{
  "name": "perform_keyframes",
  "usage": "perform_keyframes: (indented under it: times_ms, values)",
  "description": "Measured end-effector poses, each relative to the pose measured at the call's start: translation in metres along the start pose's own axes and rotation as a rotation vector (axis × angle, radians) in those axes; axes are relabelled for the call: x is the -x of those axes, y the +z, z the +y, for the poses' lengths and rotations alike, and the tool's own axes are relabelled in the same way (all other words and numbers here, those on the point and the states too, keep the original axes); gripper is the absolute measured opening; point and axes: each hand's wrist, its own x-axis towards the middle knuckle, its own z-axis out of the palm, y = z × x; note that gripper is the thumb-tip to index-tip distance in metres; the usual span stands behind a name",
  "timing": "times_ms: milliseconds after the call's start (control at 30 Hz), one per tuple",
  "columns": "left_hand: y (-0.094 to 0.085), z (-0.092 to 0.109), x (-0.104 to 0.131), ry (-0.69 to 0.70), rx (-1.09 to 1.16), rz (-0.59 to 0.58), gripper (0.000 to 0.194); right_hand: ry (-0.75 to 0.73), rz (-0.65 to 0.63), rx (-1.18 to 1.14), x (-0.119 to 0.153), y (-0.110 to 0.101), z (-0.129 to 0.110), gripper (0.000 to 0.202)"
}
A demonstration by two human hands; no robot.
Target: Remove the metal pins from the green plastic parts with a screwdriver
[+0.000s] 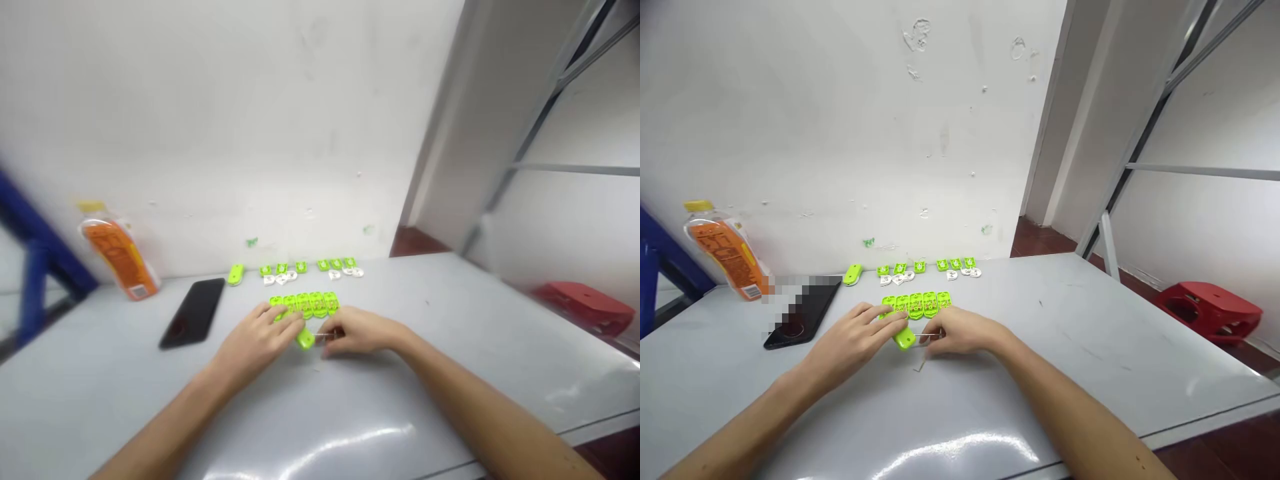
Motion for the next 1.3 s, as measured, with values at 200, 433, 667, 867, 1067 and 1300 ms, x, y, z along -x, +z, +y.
perform_keyframes:
  times_ms: [200, 433, 667, 867, 1067, 1300]
  values:
    - [0.005, -0.005, 0.002, 0.073, -0.156, 0.119, 0.037, 0.041, 0.113, 0.025, -0.002, -0.001, 0.004, 0.022]
    - [0.006, -0.007, -0.002, 0.202, -0.318, 0.253, 0.028, 0.012, 0.242, 0.006, -0.005, 0.0, 0.001, 0.02]
    - [0.017, -0.01, 0.0, -0.115, 0.1, 0.247, 0.025, 0.031, 0.272, 0.046, -0.005, 0.0, 0.0, 0.02]
    - [0.005, -0.029, 0.002, -0.719, 0.702, 0.227, 0.041, 0.084, 0.049, 0.094, 0.0, 0.001, 0.0, 0.025]
    - [0.016, -0.064, 0.013, -0.871, 0.481, 0.123, 0.058, 0.045, -0.04, 0.067, -0.002, 0.007, 0.002, 0.021]
    - [0.03, -0.078, 0.016, -0.772, 0.306, -0.045, 0.058, -0.037, -0.011, 0.05, -0.009, 0.021, -0.006, 0.01]
